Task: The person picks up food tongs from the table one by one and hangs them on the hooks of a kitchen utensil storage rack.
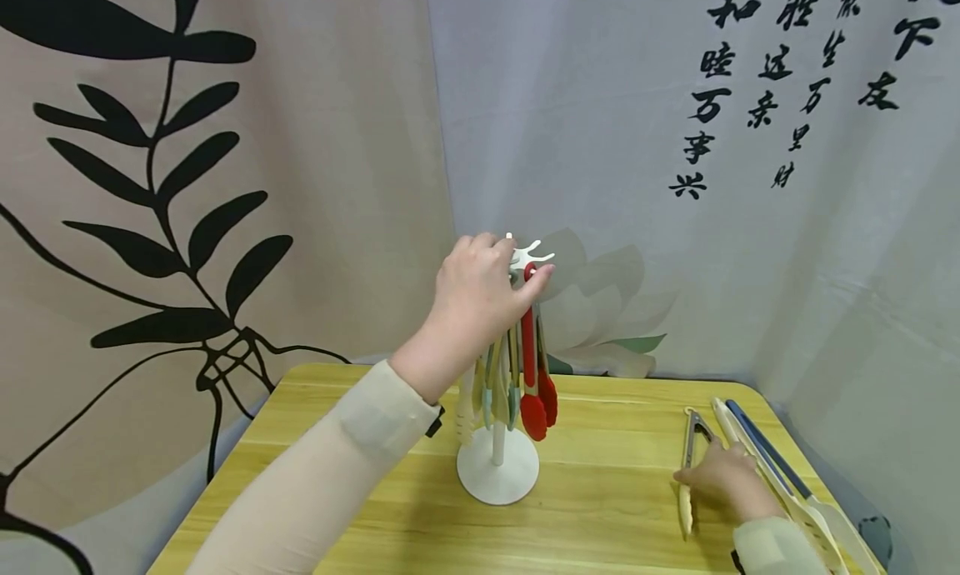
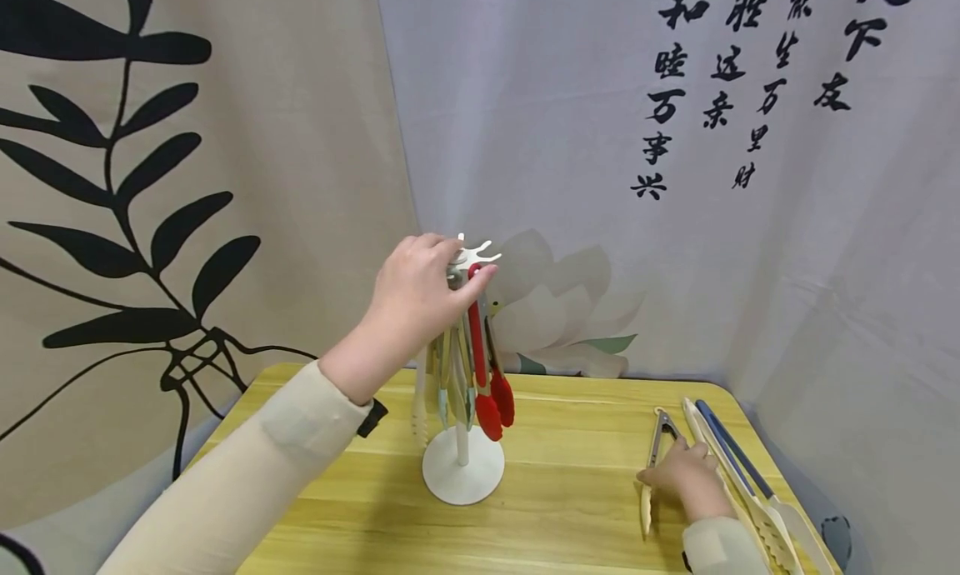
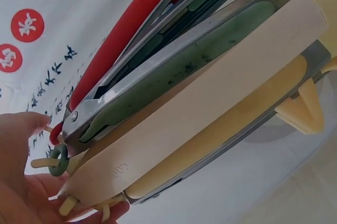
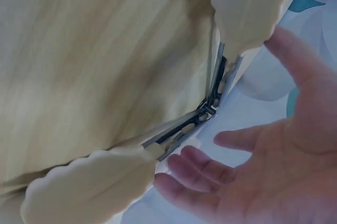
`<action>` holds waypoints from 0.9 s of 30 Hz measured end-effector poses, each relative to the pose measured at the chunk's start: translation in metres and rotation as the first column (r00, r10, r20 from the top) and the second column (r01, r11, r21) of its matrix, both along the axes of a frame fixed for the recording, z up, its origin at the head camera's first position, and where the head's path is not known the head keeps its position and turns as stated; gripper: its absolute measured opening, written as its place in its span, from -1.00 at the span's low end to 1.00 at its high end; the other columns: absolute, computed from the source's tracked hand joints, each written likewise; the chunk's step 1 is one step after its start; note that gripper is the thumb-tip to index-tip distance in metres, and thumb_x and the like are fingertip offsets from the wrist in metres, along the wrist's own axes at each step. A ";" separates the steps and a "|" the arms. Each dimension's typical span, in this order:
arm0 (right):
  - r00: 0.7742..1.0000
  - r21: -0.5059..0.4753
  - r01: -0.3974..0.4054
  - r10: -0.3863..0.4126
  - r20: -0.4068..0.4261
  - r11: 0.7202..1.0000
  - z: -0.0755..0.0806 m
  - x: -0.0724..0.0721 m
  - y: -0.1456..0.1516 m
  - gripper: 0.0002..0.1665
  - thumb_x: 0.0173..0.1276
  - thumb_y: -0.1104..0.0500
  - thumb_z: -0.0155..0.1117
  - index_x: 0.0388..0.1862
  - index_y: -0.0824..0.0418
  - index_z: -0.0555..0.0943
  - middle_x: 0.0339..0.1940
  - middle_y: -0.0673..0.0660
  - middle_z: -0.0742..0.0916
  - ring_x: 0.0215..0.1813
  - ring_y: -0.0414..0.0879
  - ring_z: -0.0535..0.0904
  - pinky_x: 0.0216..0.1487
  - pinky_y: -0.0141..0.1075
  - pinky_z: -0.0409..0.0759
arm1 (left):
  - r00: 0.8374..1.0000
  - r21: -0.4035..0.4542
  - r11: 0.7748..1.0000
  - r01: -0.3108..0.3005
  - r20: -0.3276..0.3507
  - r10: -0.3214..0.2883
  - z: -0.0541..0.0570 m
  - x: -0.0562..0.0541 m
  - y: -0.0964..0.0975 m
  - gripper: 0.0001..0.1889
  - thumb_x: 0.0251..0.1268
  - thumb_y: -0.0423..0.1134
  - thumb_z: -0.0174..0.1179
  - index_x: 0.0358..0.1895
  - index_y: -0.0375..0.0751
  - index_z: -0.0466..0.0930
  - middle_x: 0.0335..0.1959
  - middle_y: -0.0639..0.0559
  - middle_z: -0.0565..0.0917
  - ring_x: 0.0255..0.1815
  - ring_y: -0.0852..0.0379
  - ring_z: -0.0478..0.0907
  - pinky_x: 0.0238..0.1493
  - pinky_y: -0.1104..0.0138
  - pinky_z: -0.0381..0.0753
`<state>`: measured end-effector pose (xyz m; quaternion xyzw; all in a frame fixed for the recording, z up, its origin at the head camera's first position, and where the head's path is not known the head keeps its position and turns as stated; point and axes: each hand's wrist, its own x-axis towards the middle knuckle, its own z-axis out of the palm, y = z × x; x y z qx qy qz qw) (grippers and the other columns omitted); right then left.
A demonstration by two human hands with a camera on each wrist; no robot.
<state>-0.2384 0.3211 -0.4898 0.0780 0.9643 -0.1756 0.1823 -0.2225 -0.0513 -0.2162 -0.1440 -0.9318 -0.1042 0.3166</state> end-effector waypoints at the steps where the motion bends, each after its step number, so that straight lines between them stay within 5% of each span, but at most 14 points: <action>1: 1.000 0.011 -0.007 0.007 0.007 1.000 0.001 -0.001 0.000 0.48 -0.03 -0.49 0.27 0.30 0.72 0.00 0.11 0.83 0.08 0.14 0.74 0.01 0.05 0.42 0.26 | 1.000 0.008 1.000 0.005 -0.001 -0.005 0.000 0.000 0.000 -0.42 0.23 0.28 0.03 -0.04 -0.16 0.63 -0.11 -0.02 0.65 -0.19 0.02 0.49 -0.29 0.22 0.59; 12: 0.997 0.083 0.002 -0.008 0.072 0.997 0.008 -0.005 -0.001 0.53 -0.15 -0.63 0.17 0.24 0.72 0.14 0.07 0.82 0.17 0.10 0.69 0.15 0.10 0.37 0.27 | 0.999 0.056 0.998 0.039 0.009 -0.039 0.001 0.000 -0.003 -0.40 0.19 0.28 0.10 0.07 -0.14 0.59 -0.02 0.02 0.67 -0.11 0.03 0.52 -0.19 0.22 0.59; 27: 0.995 0.064 0.018 -0.023 0.092 0.998 0.008 -0.008 -0.002 0.31 0.04 -0.45 0.25 0.20 0.73 0.18 -0.02 0.78 0.31 0.05 0.67 0.27 0.06 0.31 0.37 | 0.999 0.070 0.997 0.041 0.016 -0.042 0.004 0.000 -0.003 -0.55 0.17 0.25 0.11 -0.28 -0.06 0.70 -0.24 0.11 0.70 -0.21 0.09 0.52 -0.29 0.27 0.57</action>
